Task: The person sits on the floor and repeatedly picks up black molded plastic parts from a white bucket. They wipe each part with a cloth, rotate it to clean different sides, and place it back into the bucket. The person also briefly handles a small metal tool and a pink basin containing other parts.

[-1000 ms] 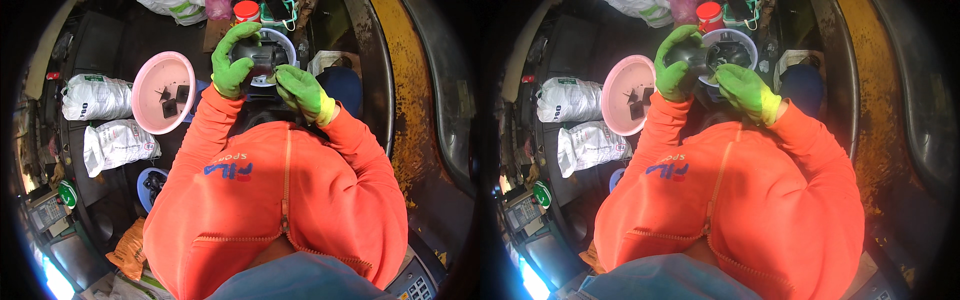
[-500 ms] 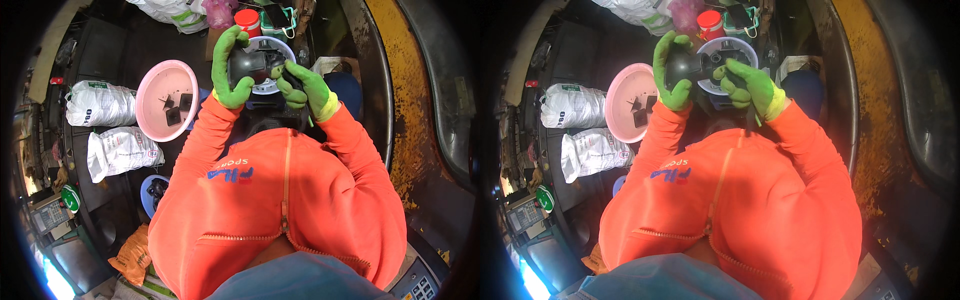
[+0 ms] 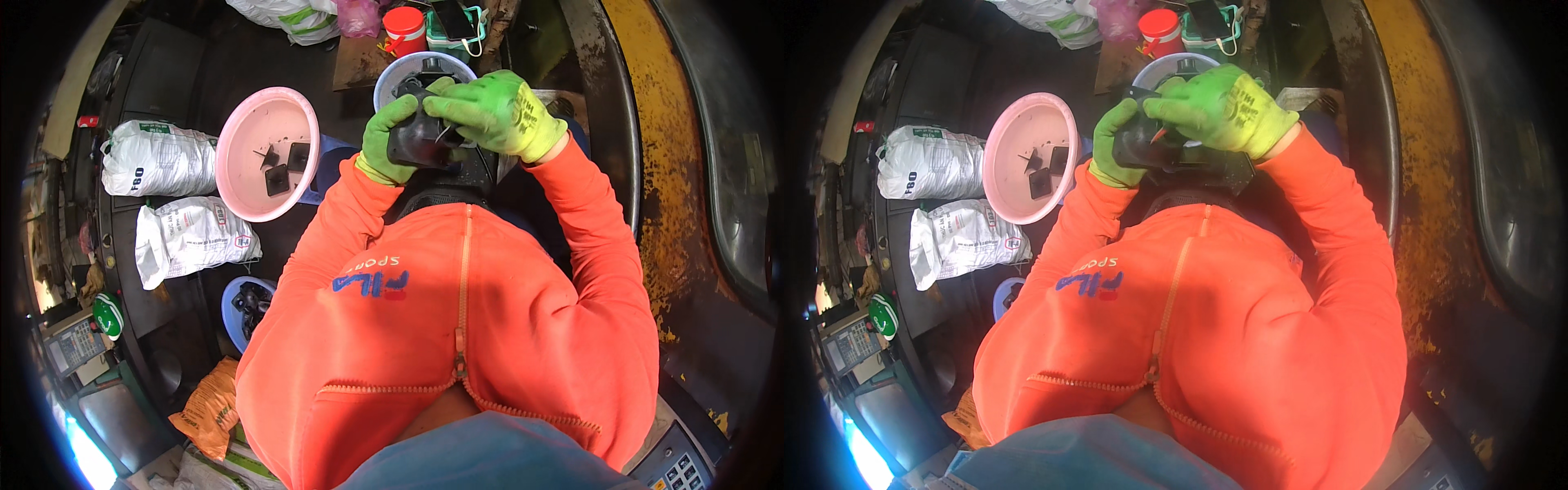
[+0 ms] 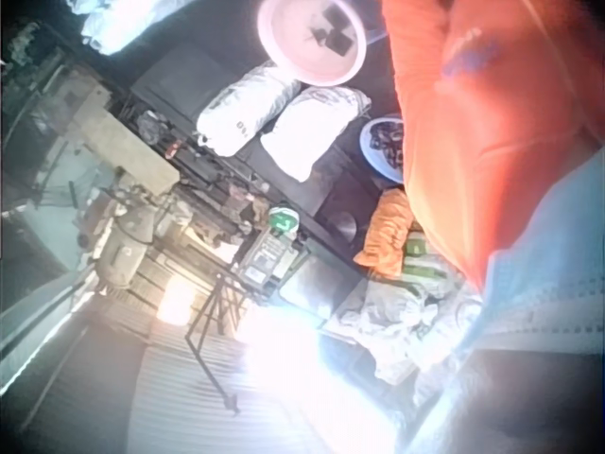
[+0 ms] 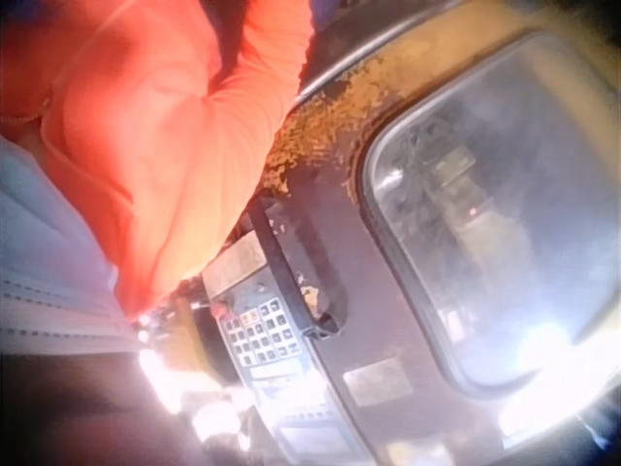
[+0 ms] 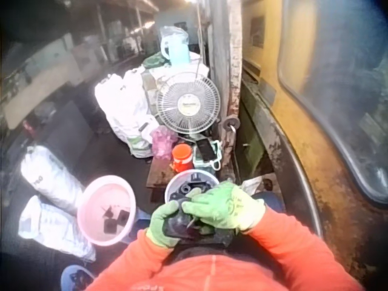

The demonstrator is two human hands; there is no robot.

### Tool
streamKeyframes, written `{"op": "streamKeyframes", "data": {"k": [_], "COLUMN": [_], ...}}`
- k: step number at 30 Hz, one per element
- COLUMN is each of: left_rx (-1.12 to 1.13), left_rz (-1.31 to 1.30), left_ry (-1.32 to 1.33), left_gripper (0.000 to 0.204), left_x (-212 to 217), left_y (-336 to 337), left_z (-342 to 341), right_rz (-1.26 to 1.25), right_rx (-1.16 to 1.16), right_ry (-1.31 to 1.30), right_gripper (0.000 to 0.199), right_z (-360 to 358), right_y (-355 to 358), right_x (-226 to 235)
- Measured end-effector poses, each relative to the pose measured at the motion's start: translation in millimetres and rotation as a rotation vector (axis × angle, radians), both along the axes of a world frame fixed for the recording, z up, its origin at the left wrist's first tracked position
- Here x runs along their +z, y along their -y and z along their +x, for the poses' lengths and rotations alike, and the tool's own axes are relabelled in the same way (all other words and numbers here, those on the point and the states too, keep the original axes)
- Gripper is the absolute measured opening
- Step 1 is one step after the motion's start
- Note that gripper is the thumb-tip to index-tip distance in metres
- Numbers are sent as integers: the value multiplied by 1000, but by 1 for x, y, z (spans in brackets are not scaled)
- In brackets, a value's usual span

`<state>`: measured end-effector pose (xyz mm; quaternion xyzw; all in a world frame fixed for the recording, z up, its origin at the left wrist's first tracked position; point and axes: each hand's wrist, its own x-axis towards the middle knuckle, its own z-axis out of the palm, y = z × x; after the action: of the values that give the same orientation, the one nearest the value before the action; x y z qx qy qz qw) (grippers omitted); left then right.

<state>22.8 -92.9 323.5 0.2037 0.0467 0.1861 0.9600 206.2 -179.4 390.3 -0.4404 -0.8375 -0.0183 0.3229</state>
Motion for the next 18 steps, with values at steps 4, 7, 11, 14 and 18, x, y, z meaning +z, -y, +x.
{"op": "streamKeyframes", "data": {"k": [4, 7, 11, 14, 18], "left_rx": [74, 163, 176, 168, 242], "left_rz": [11, 57, 117, 155, 239], "left_ry": [46, 36, 4, 25, -13], "left_gripper": [68, 71, 71, 72, 79], "left_x": [-2, 1, 6, 15, 29], "left_y": [-13, -17, -13, -9, -5], "left_z": [-2, -3, 2, 4, 0], "right_rz": [-440, -383, -102, -85, -64], "right_rx": [-247, -256, -260, -270, -251], "right_ry": [-683, -463, -297, -271, -289], "right_gripper": [23, 22, 21, 22, 23], "right_z": [1, 0, -3, -4, -11], "right_y": [9, 18, 19, 20, 24], "right_x": [-4, -18, -34, -36, -36]}}
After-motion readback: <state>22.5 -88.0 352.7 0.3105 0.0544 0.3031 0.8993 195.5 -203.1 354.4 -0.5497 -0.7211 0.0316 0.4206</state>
